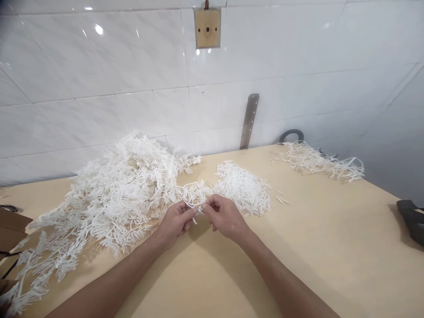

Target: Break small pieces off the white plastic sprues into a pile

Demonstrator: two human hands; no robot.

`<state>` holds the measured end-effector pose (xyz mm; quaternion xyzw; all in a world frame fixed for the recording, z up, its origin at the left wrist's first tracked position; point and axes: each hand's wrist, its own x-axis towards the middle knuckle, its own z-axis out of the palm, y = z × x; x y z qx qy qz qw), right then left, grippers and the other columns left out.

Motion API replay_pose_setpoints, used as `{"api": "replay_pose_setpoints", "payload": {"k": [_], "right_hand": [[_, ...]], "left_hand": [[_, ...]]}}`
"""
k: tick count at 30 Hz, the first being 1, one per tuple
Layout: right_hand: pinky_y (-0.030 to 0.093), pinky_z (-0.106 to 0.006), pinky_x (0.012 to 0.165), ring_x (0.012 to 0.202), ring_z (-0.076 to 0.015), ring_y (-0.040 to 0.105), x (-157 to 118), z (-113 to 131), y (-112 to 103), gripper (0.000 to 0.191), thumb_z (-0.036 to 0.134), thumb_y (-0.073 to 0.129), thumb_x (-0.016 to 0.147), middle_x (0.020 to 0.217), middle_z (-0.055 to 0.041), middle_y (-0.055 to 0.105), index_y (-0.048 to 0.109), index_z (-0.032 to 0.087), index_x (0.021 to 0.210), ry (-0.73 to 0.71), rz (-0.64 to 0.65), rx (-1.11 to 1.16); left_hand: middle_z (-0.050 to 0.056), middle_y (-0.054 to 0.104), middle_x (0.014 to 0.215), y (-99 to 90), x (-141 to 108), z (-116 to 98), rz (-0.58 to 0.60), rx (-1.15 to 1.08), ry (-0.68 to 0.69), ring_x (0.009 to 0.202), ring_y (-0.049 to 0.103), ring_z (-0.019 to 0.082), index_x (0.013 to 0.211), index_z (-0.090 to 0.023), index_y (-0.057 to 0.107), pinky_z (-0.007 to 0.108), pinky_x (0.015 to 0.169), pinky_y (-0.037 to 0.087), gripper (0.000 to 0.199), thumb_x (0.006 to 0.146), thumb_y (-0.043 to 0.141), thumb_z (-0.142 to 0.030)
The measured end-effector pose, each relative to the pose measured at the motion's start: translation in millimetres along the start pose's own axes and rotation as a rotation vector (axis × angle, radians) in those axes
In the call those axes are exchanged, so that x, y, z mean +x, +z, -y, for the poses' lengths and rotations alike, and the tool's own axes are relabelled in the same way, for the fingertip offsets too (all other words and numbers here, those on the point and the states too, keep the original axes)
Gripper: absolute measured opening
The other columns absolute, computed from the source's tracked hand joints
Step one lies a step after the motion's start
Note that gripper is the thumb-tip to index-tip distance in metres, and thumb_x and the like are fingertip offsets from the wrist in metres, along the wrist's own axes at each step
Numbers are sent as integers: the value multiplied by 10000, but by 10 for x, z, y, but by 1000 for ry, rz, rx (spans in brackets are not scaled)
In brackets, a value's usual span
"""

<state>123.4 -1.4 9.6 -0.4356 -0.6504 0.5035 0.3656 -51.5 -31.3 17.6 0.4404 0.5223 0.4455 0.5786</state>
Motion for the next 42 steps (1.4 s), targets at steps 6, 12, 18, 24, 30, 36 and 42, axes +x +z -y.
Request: {"api": "replay_pose_setpoints", "payload": {"k": [6, 12, 18, 24, 30, 36, 42], "right_hand": [[434, -239, 479, 476, -103, 509, -24, 38, 21, 193, 379, 544, 891, 659, 19, 601, 588, 210, 808, -143, -99, -260], [430, -241, 474, 450, -98, 499, -7, -7, -16, 222, 396, 493, 927, 640, 32, 585, 585, 214, 841, -133, -11, -295], [429, -231, 469, 449, -95, 509, -20, 9, -104, 203, 364, 489, 926, 621, 43, 554, 576, 203, 837, -57, 96, -196], [428, -217, 467, 466, -95, 511, -18, 26, -131, 166, 306, 474, 910, 606, 49, 529, 568, 201, 822, -29, 158, -139], [401, -226, 486, 480, -96, 502, -39, 82, -100, 168, 301, 463, 913, 638, 40, 556, 562, 206, 815, -58, 106, -344], [372, -251, 553, 608, -141, 522, -2, -26, -48, 145, 208, 436, 899, 702, -3, 597, 538, 205, 797, -234, -11, -675], [418, -305, 644, 643, -176, 576, 127, -191, -301, 158, 223, 425, 913, 784, -57, 645, 568, 187, 856, -285, -410, -791]], "left_hand": [[-72, 431, 408, -13, -11, -14, 95, 93, -75, 361, 274, 43, 674, -182, 496, 202, 390, 159, 394, 723, 720, -502], [-59, 433, 420, -33, -2, -12, 137, 36, -104, 365, 288, 43, 618, -172, 506, 223, 394, 119, 423, 698, 737, -517], [-60, 421, 428, -41, 17, 28, 174, 17, -92, 375, 261, 42, 613, -166, 524, 231, 403, 103, 420, 698, 727, -524], [-75, 395, 437, -57, 45, 106, 146, 64, -26, 393, 232, 42, 662, -170, 521, 225, 419, 120, 416, 763, 685, -538], [-79, 400, 447, -39, 41, 111, 131, 90, -19, 397, 254, 46, 675, -179, 499, 225, 424, 140, 425, 735, 701, -548], [-69, 419, 490, -27, 6, 58, 163, 41, -44, 426, 261, 47, 695, -164, 527, 228, 435, 134, 398, 705, 723, -511], [-78, 380, 472, 9, -32, 42, 142, 13, 16, 424, 244, 43, 647, -178, 475, 227, 444, 144, 463, 719, 718, -566]]}}
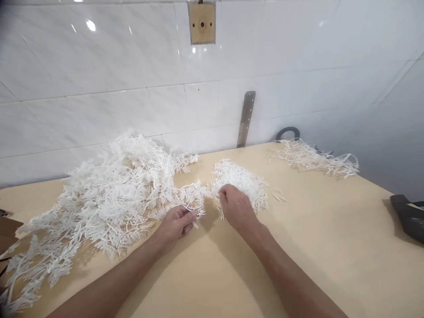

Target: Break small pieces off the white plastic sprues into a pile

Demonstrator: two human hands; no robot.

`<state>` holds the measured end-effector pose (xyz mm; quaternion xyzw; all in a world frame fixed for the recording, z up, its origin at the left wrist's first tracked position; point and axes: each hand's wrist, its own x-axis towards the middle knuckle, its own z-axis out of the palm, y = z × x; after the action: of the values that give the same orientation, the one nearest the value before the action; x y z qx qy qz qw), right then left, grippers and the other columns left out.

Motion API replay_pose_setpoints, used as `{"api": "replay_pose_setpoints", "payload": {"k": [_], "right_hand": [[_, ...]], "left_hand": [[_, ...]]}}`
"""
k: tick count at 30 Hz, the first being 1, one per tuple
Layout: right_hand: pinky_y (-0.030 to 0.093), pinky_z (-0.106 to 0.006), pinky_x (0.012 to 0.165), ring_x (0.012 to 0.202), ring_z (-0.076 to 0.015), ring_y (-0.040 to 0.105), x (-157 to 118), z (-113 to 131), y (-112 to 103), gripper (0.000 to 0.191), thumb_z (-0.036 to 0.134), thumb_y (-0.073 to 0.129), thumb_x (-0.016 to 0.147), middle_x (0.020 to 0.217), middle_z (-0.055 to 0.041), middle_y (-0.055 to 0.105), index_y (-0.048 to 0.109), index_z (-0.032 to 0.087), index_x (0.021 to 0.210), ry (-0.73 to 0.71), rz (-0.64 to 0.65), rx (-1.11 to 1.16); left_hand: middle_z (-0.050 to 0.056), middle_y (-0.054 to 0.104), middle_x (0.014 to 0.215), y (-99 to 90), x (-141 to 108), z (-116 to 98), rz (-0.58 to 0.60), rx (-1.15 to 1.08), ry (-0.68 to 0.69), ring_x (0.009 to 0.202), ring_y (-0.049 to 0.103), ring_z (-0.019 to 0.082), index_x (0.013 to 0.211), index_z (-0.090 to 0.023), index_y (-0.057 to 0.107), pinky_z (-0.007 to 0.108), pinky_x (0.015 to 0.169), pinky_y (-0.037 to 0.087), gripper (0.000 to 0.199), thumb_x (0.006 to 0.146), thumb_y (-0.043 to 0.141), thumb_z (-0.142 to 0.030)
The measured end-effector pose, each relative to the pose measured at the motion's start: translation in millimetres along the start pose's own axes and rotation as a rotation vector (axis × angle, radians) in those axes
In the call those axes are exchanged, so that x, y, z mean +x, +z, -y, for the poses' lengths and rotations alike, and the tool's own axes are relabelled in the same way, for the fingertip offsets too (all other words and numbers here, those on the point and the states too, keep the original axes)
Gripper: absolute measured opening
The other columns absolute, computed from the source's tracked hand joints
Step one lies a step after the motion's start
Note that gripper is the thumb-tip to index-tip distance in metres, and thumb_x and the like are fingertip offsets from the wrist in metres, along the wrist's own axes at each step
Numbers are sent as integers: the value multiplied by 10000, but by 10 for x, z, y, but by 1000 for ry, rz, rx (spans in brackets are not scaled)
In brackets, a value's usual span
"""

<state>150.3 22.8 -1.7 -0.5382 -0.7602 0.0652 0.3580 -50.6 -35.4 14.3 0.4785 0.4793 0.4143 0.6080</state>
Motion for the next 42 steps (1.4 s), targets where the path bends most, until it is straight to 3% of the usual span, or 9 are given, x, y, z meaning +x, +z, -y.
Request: {"api": "replay_pose_setpoints", "payload": {"k": [2, 4, 7, 9, 14, 25, 32, 42], "right_hand": [[440, -315, 675, 659, -173, 597, 23, -11, -66, 149, 245, 473, 889, 908, -84, 670, 598, 177, 932, 39, -110, 20], [452, -307, 662, 632, -159, 592, 20, 58, -131, 181, 277, 504, 878, 934, -82, 678, 627, 176, 965, 69, -116, 107], [439, -273, 591, 590, -146, 564, -20, 228, -181, 220, 370, 522, 896, 736, -18, 662, 668, 206, 875, 121, 96, 329], [430, -263, 568, 600, -145, 557, -52, 315, -172, 261, 425, 531, 897, 706, -6, 655, 680, 213, 868, 143, 233, 434], [408, -255, 489, 513, -123, 502, -99, 361, -74, 303, 455, 559, 871, 683, -8, 635, 688, 204, 981, 220, 387, 555], [391, -234, 447, 440, -89, 446, -116, 400, -12, 239, 424, 580, 845, 658, 27, 579, 663, 209, 906, 313, 426, 614], [392, -247, 492, 482, -109, 480, -132, 450, 24, 204, 377, 548, 849, 661, 24, 593, 644, 202, 887, 320, 388, 577], [399, -291, 642, 733, -170, 555, -190, 448, 146, 161, 239, 410, 935, 866, -45, 600, 522, 210, 824, -31, 218, 196]], "left_hand": [[-76, 384, 456, -5, 13, 7, -12, -20, -29, 408, 235, 39, 618, -183, 449, 231, 436, 136, 495, 710, 723, -585], [-71, 397, 457, -20, 33, 20, -21, -48, -40, 402, 234, 35, 604, -184, 437, 233, 432, 128, 513, 695, 737, -589], [-67, 416, 465, -48, 61, 44, -48, -76, -46, 401, 244, 35, 617, -179, 456, 234, 427, 122, 507, 688, 748, -587], [-62, 429, 470, -61, 76, 56, -66, -90, -41, 408, 265, 39, 627, -175, 472, 234, 426, 122, 499, 693, 744, -588], [-57, 435, 462, -66, 96, 66, -84, -134, -38, 420, 286, 44, 617, -175, 463, 234, 431, 128, 498, 687, 754, -573], [-57, 452, 472, -47, 82, 60, -97, -112, -45, 423, 312, 49, 654, -172, 488, 224, 426, 140, 491, 674, 760, -581], [-54, 449, 467, -33, 82, 68, -96, -102, -46, 419, 312, 51, 637, -173, 477, 224, 428, 155, 501, 678, 755, -588], [-73, 333, 435, 16, 72, 50, -154, 13, 17, 440, 253, 53, 540, -187, 421, 243, 456, 164, 525, 685, 733, -583]]}}
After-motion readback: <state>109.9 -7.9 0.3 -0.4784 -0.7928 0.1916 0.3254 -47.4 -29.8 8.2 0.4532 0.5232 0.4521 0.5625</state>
